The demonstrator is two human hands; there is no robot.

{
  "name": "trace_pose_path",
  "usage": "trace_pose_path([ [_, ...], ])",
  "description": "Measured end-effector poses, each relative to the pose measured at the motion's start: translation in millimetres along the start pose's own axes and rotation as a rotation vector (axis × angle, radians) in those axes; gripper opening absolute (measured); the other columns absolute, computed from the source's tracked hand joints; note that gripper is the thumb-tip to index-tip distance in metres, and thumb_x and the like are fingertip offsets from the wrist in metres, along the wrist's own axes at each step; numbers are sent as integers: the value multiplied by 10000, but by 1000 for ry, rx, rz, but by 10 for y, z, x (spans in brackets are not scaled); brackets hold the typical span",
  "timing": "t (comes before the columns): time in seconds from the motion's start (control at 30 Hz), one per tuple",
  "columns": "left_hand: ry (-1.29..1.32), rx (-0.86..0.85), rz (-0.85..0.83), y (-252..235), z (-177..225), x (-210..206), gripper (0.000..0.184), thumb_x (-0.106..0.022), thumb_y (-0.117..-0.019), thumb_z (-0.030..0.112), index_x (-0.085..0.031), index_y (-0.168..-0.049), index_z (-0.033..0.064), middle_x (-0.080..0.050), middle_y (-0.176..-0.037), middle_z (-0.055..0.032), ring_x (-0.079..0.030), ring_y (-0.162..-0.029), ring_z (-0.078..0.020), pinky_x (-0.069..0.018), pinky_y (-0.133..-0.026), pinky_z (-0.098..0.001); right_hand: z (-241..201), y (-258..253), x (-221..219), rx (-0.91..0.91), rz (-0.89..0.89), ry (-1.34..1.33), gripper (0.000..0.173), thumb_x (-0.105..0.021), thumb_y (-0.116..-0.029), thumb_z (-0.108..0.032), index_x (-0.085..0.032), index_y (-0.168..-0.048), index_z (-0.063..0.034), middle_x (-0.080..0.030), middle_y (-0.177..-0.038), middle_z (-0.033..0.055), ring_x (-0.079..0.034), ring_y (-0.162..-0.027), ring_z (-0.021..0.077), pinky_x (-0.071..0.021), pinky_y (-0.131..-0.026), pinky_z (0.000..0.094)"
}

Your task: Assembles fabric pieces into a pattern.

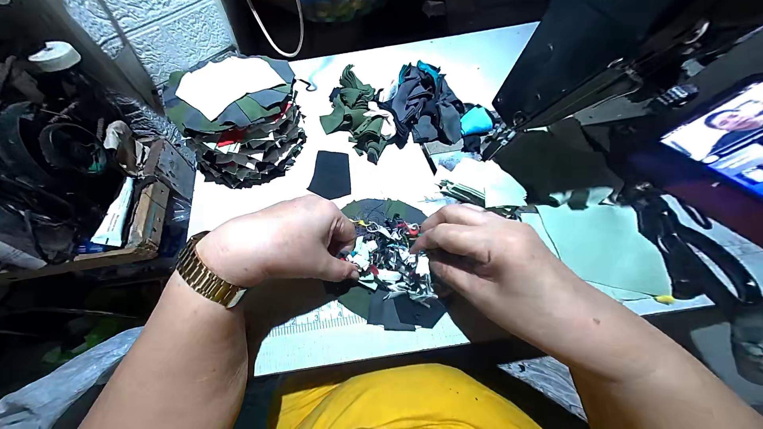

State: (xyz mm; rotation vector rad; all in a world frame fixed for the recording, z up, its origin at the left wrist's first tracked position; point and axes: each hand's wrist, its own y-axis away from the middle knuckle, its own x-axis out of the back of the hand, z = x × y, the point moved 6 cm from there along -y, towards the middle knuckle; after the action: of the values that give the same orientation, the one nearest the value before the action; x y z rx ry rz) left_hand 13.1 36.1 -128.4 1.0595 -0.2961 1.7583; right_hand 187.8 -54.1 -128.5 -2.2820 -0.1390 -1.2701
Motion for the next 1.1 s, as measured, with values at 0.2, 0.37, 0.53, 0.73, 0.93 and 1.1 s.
trace_pose_path([
  [0.2,65,-66,102,54,-55,102,229,-817,-867,349,-719,-800,153,-623,-645,61,-570,-563,-26,-469,-501,-218,9,-38,71,11,-83,-32,266,-577,-895,-114,-770,-1064,-186,-673,-1064,-49,-648,-922,51,-572,-763,235],
  [0.37,49,-102,367,54,-123,247,177,-794,-875,283,-713,-939,141,-663,-763,51,-619,-659,-26,-524,-587,-207,5,-207,111,3,7,-9,233,-620,-978,-297,-748,-1084,-133,-641,-970,-23,-607,-807,52,-525,-678,218],
  [0.53,-6,-105,350,-83,-83,101,133,-777,-905,214,-768,-1007,129,-669,-885,13,-619,-749,-44,-532,-666,-214,38,-268,-122,49,-49,-12,140,-673,-944,-216,-774,-1011,-146,-635,-917,-20,-618,-783,63,-537,-682,217],
  [0.73,134,-264,286,-142,-70,44,60,-719,-944,132,-764,-942,93,-674,-899,7,-638,-834,-25,-539,-733,-171,35,-432,52,67,77,-127,153,-619,-987,-160,-759,-996,-98,-670,-890,-20,-626,-809,3,-525,-730,136],
  [0.93,89,-238,329,-72,-135,123,103,-732,-925,151,-780,-1005,109,-673,-935,15,-632,-801,-11,-538,-683,-157,34,-577,-35,41,89,-90,133,-614,-994,-148,-737,-975,-104,-681,-877,-9,-639,-799,13,-533,-725,159],
  [1.1,209,-171,443,-28,-181,234,159,-727,-903,226,-707,-1008,108,-685,-887,48,-615,-714,-2,-511,-612,-165,-19,-673,-76,46,71,-141,89,-653,-980,-134,-725,-959,-87,-673,-842,-9,-626,-757,8,-524,-692,152],
])
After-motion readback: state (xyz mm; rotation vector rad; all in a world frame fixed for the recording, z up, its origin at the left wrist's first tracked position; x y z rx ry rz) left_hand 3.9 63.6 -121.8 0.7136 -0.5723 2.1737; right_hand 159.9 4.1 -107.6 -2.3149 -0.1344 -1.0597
